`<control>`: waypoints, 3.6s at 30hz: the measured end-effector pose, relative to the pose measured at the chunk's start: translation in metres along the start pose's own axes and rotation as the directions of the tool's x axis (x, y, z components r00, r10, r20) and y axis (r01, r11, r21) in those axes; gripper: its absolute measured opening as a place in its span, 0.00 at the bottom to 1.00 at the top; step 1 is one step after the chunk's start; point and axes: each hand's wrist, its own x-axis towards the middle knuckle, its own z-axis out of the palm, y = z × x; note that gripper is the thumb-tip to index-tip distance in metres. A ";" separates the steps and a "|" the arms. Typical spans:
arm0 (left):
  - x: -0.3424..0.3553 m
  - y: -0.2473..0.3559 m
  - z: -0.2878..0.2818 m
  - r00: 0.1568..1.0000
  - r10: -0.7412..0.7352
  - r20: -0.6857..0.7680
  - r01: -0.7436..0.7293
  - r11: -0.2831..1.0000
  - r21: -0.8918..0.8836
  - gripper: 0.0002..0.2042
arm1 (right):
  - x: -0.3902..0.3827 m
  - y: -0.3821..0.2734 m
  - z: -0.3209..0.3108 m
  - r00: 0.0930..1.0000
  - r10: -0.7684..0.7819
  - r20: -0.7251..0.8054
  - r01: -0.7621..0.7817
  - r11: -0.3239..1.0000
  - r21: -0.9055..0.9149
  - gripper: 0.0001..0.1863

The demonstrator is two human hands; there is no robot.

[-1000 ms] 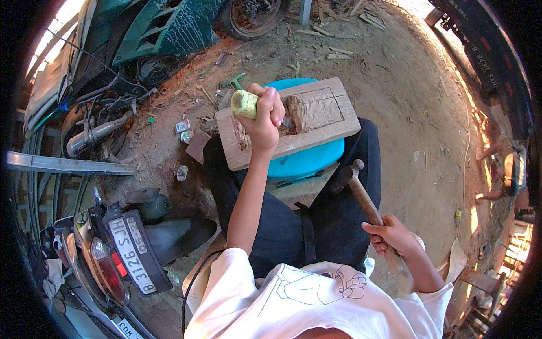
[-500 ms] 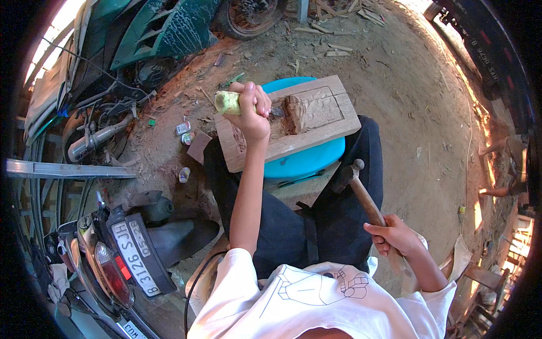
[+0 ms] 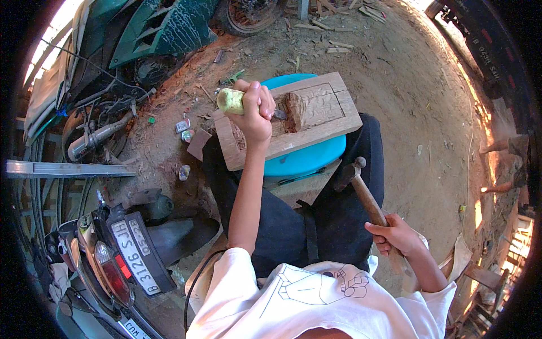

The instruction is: The person carves a rectangular wooden block using a chisel and hammer. They repeatedly strike the chisel to remove wood shavings and deepen a recessed area on the block's surface.

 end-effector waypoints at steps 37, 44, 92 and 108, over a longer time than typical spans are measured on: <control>-0.027 -0.014 0.028 0.962 0.059 0.265 -0.202 0.809 0.553 0.08 | -0.041 -0.036 0.039 0.125 -0.932 -0.341 0.872 0.267 -0.410 0.09; -0.026 -0.006 0.030 0.958 0.037 0.284 -0.208 0.772 0.601 0.07 | -0.026 -0.055 0.062 0.344 -0.921 -0.184 0.664 0.377 -0.646 0.11; -0.024 -0.021 0.026 0.967 0.134 0.216 -0.236 0.791 0.565 0.11 | -0.006 -0.052 0.055 0.213 -0.930 -0.299 0.828 0.335 -0.451 0.04; -0.020 -0.012 0.021 0.989 0.030 0.144 -0.107 0.817 0.566 0.13 | -0.013 -0.051 0.063 0.301 -0.894 -0.331 0.763 0.434 -0.479 0.06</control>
